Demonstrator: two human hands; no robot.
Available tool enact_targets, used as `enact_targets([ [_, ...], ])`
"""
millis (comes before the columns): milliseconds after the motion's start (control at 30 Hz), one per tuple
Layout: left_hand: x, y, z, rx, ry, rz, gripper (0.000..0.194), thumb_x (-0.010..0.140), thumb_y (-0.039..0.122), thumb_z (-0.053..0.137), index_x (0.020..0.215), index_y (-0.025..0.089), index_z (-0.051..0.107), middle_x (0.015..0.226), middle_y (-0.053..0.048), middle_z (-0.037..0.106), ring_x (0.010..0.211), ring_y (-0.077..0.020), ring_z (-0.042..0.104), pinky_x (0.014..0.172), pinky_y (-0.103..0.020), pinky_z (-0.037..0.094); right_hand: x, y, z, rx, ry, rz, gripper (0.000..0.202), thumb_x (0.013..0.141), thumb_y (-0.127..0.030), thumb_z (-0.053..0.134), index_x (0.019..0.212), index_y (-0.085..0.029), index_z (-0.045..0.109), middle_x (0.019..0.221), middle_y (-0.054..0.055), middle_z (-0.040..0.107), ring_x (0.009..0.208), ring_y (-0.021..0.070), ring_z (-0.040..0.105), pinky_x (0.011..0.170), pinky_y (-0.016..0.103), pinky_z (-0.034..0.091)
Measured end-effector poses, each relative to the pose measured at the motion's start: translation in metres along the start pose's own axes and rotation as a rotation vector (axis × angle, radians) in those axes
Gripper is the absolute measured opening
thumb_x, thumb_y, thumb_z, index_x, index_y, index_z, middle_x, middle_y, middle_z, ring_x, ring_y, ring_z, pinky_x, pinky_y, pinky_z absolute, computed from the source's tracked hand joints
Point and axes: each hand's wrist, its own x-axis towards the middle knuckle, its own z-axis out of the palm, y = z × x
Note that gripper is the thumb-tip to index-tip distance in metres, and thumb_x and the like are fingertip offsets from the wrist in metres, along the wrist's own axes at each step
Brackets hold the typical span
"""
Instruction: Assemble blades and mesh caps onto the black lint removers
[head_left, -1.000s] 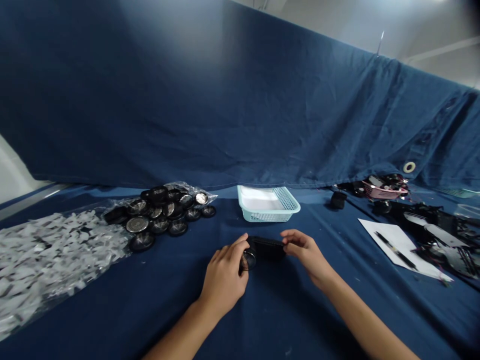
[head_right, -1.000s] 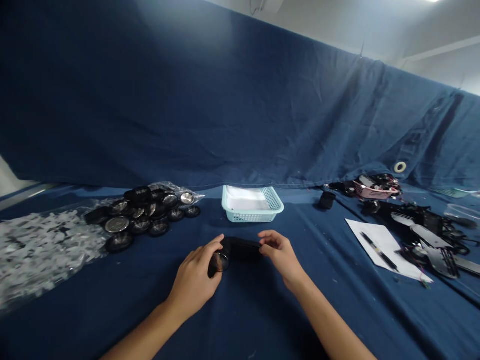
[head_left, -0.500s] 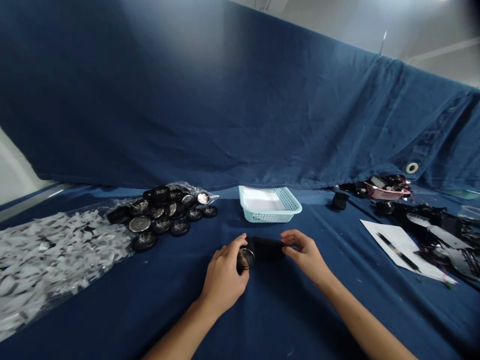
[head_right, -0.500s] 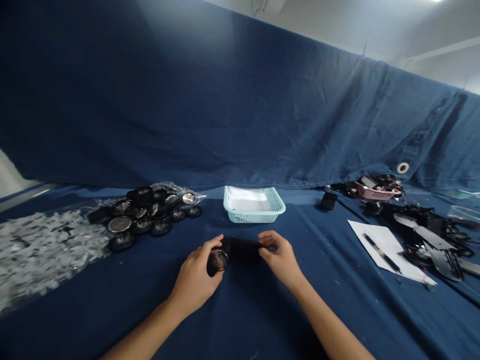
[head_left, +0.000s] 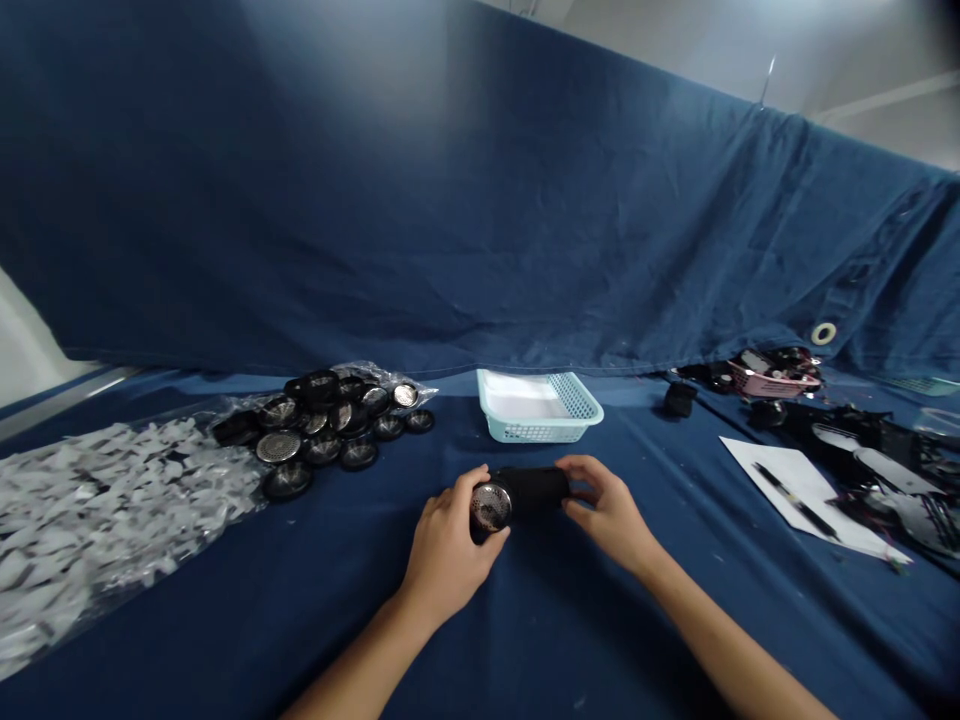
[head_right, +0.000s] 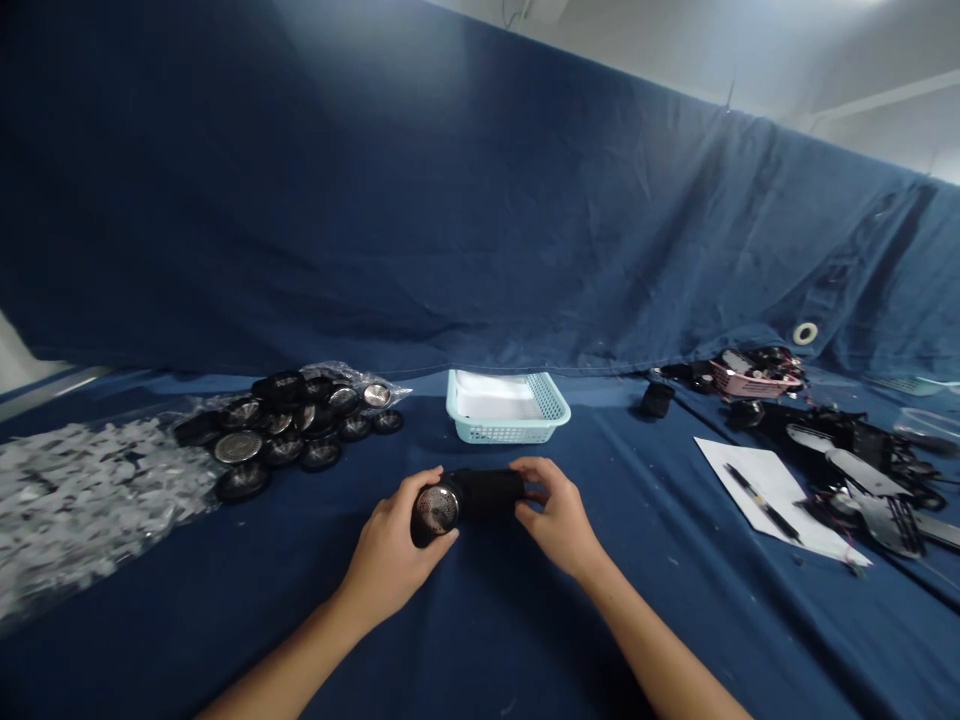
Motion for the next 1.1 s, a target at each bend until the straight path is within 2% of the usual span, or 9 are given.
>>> enact_targets([
  [200,-0.001,-0.002,-0.001,-0.071,-0.014,-0.112,0.058,0.073,0.022,0.069,0.123,0.029,0.042,0.122,-0.005,0.063,0.101,-0.0255,0.065,0.087,-0.042,0.051,-0.001,0.000,0.000,-0.022,-0.075,-0.063,0.054,0.063,-0.005,0.051,0.112,-0.024,0.059,0.114,0.005,0.060,0.108,0.0228,0.058,0.085,0.036,0.052],
  [500,-0.001,-0.001,-0.002,-0.151,-0.021,-0.158,0.055,0.071,0.021,0.069,0.120,0.028,0.045,0.111,-0.004,0.066,0.098,-0.0249,0.065,0.087,-0.042,0.050,-0.003,-0.003,0.002,-0.135,-0.113,-0.132,0.053,0.067,-0.006,0.056,0.116,-0.026,0.059,0.116,0.006,0.057,0.108,0.0242,0.056,0.082,0.036,0.057],
  [633,0.003,0.001,-0.006,-0.255,-0.047,-0.222,0.049,0.071,0.025,0.069,0.116,0.027,0.048,0.102,-0.001,0.068,0.091,-0.0224,0.066,0.082,-0.036,0.051,-0.004,-0.003,0.001,-0.152,-0.127,-0.139,0.054,0.068,-0.007,0.058,0.119,-0.026,0.058,0.117,0.007,0.057,0.110,0.0249,0.056,0.080,0.035,0.058],
  [733,0.007,0.000,-0.008,-0.347,-0.058,-0.314,0.044,0.075,0.034,0.068,0.114,0.025,0.051,0.097,0.000,0.070,0.089,-0.0204,0.067,0.080,-0.031,0.051,-0.003,0.000,-0.001,-0.114,-0.145,-0.106,0.050,0.071,-0.011,0.061,0.119,-0.024,0.058,0.114,0.007,0.062,0.107,0.0246,0.059,0.082,0.036,0.057],
  [867,0.010,-0.005,-0.008,-0.382,-0.047,-0.422,0.037,0.080,0.043,0.062,0.111,0.024,0.057,0.100,-0.001,0.071,0.095,-0.0214,0.066,0.085,-0.032,0.048,-0.001,0.002,-0.002,-0.058,-0.162,-0.023,0.036,0.076,-0.018,0.065,0.112,-0.020,0.061,0.101,0.007,0.068,0.095,0.0228,0.065,0.084,0.037,0.055],
  [1100,0.010,-0.009,-0.007,-0.380,-0.001,-0.458,0.033,0.081,0.050,0.058,0.099,0.023,0.064,0.089,0.000,0.073,0.086,-0.0221,0.068,0.078,-0.031,0.049,-0.003,-0.006,-0.005,-0.026,-0.192,0.024,0.033,0.080,-0.026,0.066,0.113,-0.019,0.064,0.097,0.007,0.070,0.092,0.0225,0.065,0.083,0.035,0.053],
])
